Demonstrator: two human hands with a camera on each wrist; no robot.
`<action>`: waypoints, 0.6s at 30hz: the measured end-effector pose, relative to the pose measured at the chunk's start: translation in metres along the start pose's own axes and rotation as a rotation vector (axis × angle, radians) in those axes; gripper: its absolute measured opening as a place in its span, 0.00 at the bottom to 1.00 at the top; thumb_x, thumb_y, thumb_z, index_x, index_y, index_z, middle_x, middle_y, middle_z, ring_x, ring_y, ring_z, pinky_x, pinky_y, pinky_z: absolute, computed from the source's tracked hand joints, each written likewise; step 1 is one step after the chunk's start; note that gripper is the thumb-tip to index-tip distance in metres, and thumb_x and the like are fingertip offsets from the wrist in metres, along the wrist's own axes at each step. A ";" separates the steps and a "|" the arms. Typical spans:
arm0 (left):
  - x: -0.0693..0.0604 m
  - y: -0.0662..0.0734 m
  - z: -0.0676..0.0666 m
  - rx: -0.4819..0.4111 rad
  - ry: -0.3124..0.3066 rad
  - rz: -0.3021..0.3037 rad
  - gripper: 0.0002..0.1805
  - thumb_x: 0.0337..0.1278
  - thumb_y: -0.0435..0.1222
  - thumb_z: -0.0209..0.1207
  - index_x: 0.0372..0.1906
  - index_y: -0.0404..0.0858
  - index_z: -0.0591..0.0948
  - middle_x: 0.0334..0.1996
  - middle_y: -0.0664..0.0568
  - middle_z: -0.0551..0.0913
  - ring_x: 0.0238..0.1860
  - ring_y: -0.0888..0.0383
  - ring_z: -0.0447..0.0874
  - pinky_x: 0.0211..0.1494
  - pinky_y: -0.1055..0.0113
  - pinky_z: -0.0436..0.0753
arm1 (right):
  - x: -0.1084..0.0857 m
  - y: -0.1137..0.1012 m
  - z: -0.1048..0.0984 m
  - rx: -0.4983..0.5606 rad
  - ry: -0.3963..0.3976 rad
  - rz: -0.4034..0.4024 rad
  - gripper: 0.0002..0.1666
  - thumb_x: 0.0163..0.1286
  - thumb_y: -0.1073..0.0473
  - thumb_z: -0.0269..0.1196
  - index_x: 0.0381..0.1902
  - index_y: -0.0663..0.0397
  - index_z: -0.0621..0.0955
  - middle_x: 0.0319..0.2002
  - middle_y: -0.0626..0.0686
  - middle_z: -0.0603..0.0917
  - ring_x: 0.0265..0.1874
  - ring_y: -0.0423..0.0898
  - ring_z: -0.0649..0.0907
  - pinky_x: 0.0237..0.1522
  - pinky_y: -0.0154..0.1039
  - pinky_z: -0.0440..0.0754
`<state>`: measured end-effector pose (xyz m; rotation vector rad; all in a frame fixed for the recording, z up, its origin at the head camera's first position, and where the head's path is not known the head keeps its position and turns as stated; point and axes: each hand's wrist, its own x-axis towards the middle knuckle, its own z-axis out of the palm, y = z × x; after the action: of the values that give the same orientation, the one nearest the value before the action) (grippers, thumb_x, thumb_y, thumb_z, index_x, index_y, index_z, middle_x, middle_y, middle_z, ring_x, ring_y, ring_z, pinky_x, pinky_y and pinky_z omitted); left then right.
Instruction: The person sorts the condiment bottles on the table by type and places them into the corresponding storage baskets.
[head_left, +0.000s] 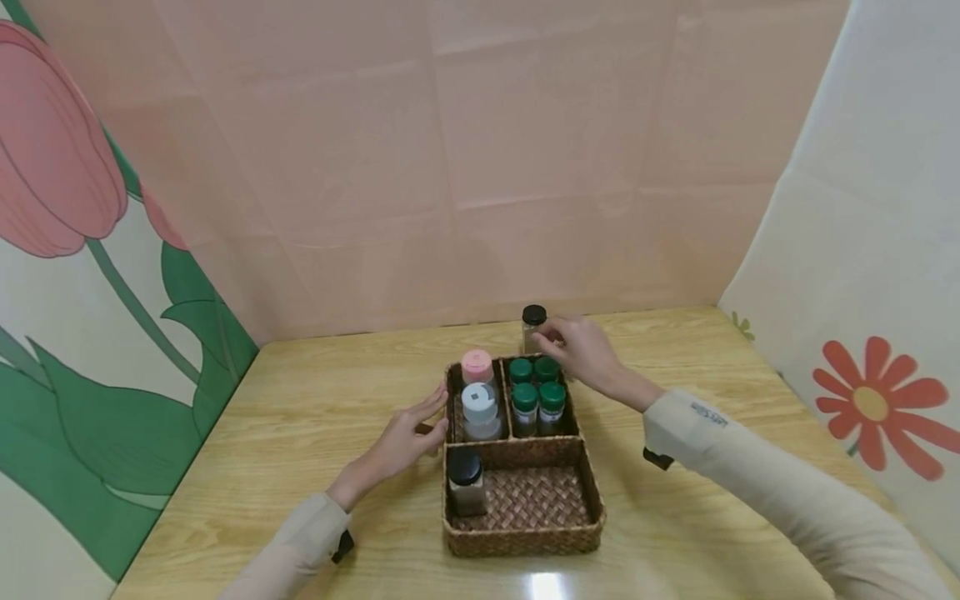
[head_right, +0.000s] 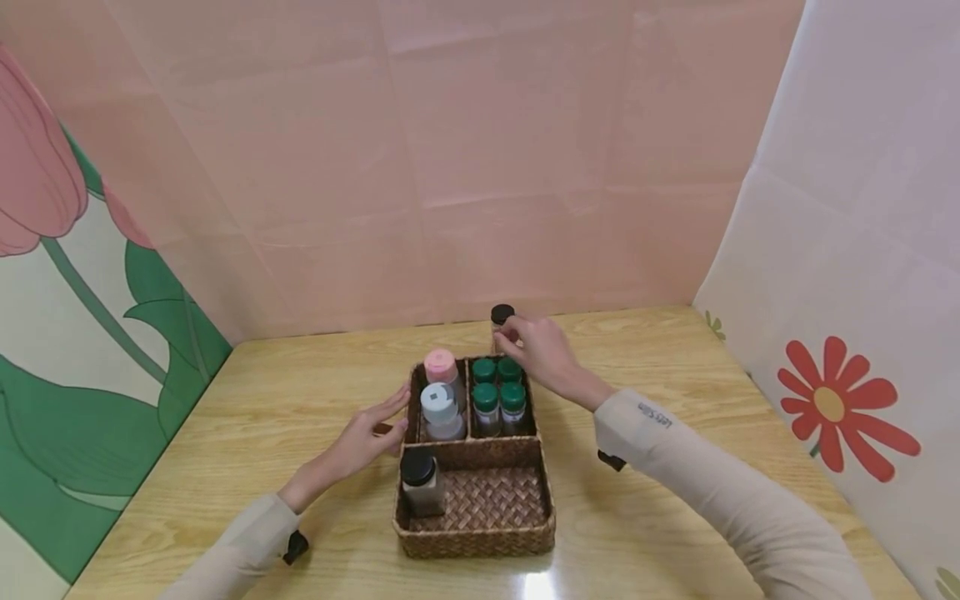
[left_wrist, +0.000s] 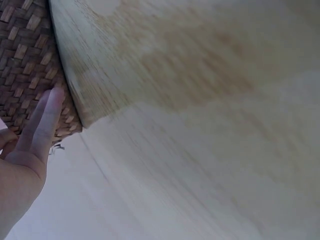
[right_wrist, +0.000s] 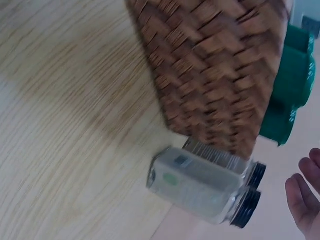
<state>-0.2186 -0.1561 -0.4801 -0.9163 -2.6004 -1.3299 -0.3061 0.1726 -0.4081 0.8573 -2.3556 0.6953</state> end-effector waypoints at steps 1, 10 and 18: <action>0.000 0.000 0.000 0.001 0.003 0.003 0.30 0.75 0.41 0.53 0.72 0.28 0.64 0.74 0.41 0.57 0.39 0.59 0.88 0.44 0.71 0.83 | 0.000 0.002 0.000 -0.004 0.014 0.002 0.09 0.70 0.56 0.66 0.35 0.57 0.87 0.32 0.54 0.84 0.27 0.49 0.83 0.28 0.47 0.83; 0.000 0.000 -0.001 0.003 0.005 0.006 0.30 0.74 0.41 0.53 0.72 0.29 0.64 0.74 0.42 0.58 0.41 0.59 0.88 0.46 0.70 0.83 | -0.005 0.025 0.003 -0.024 0.099 0.015 0.07 0.67 0.59 0.68 0.31 0.56 0.82 0.36 0.56 0.76 0.34 0.52 0.73 0.30 0.47 0.74; -0.001 0.001 -0.002 0.029 0.011 -0.016 0.29 0.73 0.40 0.55 0.72 0.32 0.66 0.74 0.46 0.59 0.52 0.57 0.83 0.52 0.68 0.81 | -0.010 0.038 0.003 -0.088 0.044 0.142 0.16 0.66 0.55 0.69 0.43 0.62 0.81 0.46 0.62 0.75 0.42 0.59 0.74 0.37 0.55 0.77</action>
<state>-0.2172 -0.1574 -0.4788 -0.8832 -2.6172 -1.2944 -0.3263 0.2006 -0.4270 0.6351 -2.4058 0.6544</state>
